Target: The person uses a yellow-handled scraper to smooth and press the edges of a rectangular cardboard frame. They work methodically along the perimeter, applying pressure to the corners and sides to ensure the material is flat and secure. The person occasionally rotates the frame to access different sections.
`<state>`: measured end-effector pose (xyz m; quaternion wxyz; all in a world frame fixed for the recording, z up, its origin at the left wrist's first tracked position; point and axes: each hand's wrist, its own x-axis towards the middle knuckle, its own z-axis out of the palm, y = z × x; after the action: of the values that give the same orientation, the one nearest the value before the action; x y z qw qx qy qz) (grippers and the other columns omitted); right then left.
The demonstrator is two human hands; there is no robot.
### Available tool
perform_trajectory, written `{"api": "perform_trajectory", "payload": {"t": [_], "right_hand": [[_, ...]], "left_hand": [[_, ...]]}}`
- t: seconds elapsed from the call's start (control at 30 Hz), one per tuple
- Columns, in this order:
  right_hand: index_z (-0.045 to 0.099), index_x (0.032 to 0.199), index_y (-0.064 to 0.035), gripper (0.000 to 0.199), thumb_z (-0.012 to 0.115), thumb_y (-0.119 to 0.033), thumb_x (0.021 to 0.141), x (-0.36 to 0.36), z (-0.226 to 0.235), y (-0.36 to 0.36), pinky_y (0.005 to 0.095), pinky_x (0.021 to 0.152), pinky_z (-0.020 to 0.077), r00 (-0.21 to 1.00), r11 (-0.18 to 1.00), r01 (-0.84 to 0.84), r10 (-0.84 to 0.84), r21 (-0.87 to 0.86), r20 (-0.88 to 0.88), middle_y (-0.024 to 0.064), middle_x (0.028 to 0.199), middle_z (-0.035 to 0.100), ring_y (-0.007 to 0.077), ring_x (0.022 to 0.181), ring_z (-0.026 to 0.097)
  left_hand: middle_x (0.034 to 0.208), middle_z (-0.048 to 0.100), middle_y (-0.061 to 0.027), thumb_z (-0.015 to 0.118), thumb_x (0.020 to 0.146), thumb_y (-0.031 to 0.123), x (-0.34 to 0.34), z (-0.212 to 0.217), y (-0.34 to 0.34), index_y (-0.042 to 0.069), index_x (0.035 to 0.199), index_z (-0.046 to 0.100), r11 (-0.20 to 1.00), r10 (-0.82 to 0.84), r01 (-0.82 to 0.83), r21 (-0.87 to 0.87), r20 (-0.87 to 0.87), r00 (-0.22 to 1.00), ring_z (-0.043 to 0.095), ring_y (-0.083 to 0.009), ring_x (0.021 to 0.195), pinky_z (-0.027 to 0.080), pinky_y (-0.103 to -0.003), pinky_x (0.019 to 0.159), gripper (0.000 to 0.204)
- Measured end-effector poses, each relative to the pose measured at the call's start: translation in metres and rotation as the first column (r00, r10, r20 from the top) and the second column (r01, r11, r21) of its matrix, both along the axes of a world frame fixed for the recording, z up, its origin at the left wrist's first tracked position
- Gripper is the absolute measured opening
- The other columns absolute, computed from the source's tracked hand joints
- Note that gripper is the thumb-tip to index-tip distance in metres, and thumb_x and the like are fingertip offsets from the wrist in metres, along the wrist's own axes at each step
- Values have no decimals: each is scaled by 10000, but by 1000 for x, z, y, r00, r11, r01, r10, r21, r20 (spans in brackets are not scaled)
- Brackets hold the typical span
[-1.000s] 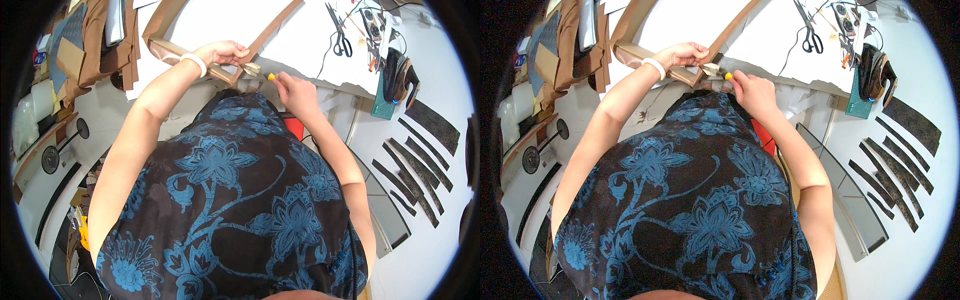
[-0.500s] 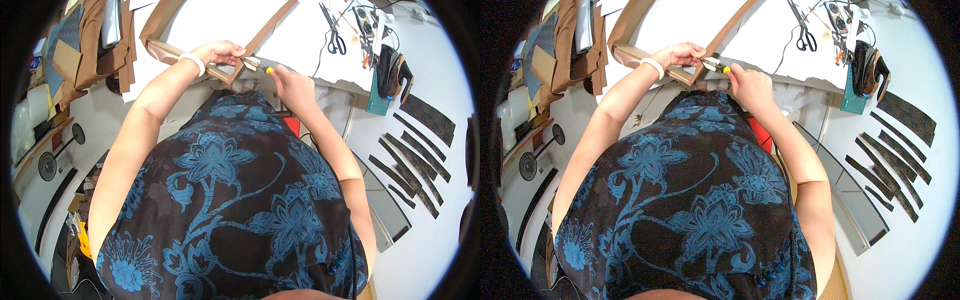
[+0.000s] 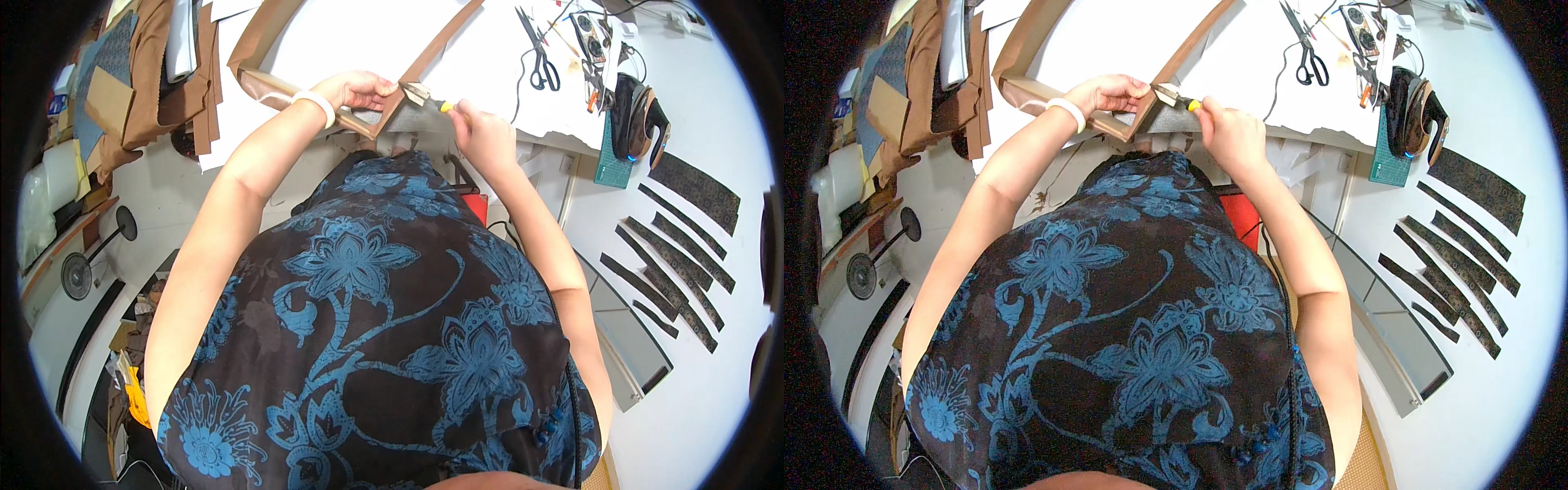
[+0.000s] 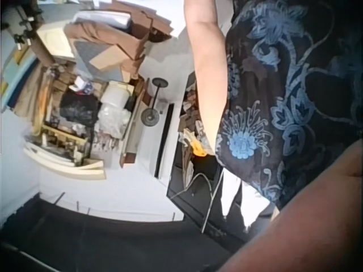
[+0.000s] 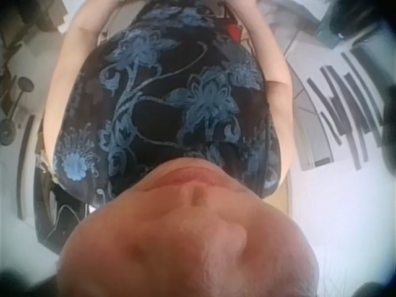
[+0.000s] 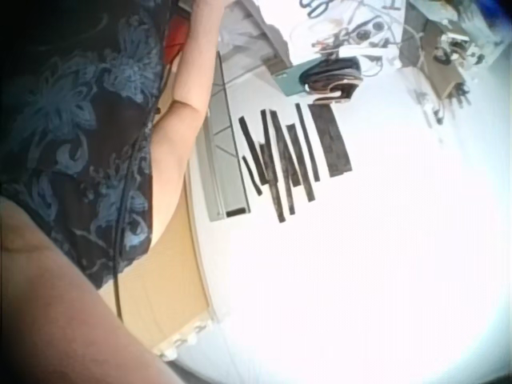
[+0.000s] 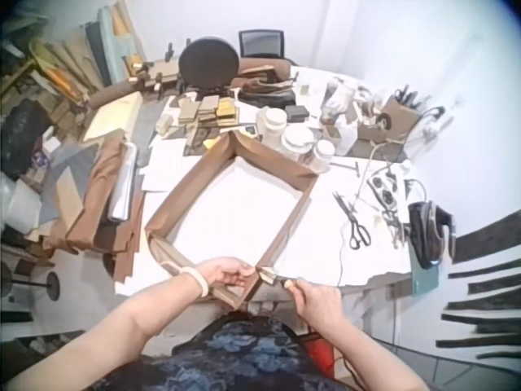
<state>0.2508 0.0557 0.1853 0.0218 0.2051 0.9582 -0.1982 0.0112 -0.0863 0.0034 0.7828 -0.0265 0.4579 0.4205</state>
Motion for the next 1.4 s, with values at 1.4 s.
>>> {"api": "perform_trajectory", "payload": {"t": [1.4], "right_hand": [[646,939,-90,239,643,-328,964,-48,-10,91,440,576,514,995,994,93,-90,65,-43,138,653,668,364,635,678]], "left_hand": [[1027,682,-3,714,936,284,2,30,34,118,1101,665,990,139,-138,32,-38,990,609,-142,925,485,-329,900,239]]}}
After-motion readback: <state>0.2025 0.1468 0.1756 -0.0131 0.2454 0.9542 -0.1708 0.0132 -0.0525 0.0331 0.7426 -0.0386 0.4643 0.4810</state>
